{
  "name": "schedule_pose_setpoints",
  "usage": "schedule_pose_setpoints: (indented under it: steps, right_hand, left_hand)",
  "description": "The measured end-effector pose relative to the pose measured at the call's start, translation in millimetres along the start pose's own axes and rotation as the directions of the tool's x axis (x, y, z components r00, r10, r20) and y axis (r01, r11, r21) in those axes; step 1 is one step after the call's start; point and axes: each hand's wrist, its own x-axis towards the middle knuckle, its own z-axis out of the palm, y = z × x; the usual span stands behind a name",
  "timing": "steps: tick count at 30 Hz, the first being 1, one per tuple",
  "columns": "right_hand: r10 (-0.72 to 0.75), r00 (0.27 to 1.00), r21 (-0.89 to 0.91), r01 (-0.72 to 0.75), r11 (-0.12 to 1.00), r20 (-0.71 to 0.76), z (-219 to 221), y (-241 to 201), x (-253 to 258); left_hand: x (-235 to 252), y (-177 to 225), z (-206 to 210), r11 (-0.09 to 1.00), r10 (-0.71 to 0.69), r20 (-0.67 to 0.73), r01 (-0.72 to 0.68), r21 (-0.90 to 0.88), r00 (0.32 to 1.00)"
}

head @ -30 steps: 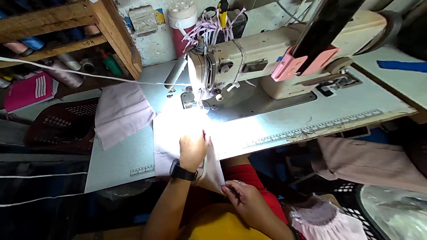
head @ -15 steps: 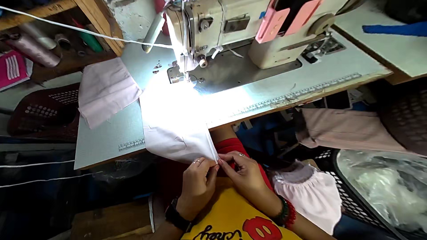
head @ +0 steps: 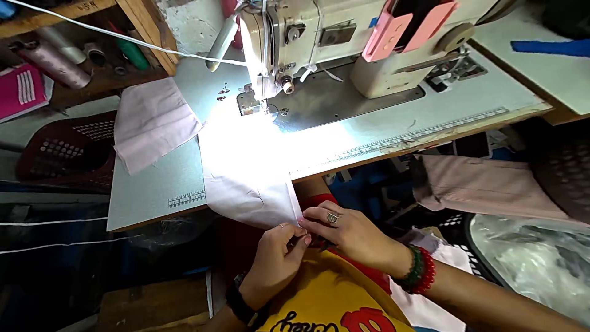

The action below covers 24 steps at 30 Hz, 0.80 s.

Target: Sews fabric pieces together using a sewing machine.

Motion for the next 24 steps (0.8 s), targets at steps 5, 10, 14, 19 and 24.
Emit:
schedule_pose_setpoints:
  steps: [5,10,14,19,24]
  right_hand:
    - [-0.111,0.994,-0.057,0.110,0.992,-0.015,-8.1,4.8,14.4]
    - [-0.082,0.996,-0.075,0.079,0.994,-0.036,-17.1,3.0,14.0]
    - [-0.017,1.000,-0.059,0.017,0.998,-0.002,-9.5,11.9,5.7]
    - [0.012,1.000,-0.008,-0.012,1.000,-0.011,-2.0,21.6,11.4]
    - [0.041,0.999,-0.011,-0.041,0.999,-0.032,1.2,37.7,29.4]
  left_hand:
    - [56.8,26.9,-71.9,0.928,0.066,0.225,-0.143,0.343,0.972]
    - [166.9,-16.7,-94.3,0.735,0.198,0.013,-0.157,0.659,0.980]
    - [176.2,-37.9,-86.0,0.647,0.204,0.039,-0.165,0.744,0.978]
    - [187.8,-40.1,-89.7,0.612,0.166,0.058,-0.149,0.776,0.984]
    - [181.2,-30.6,-80.1,0.616,0.249,0.023,-0.176,0.767,0.968]
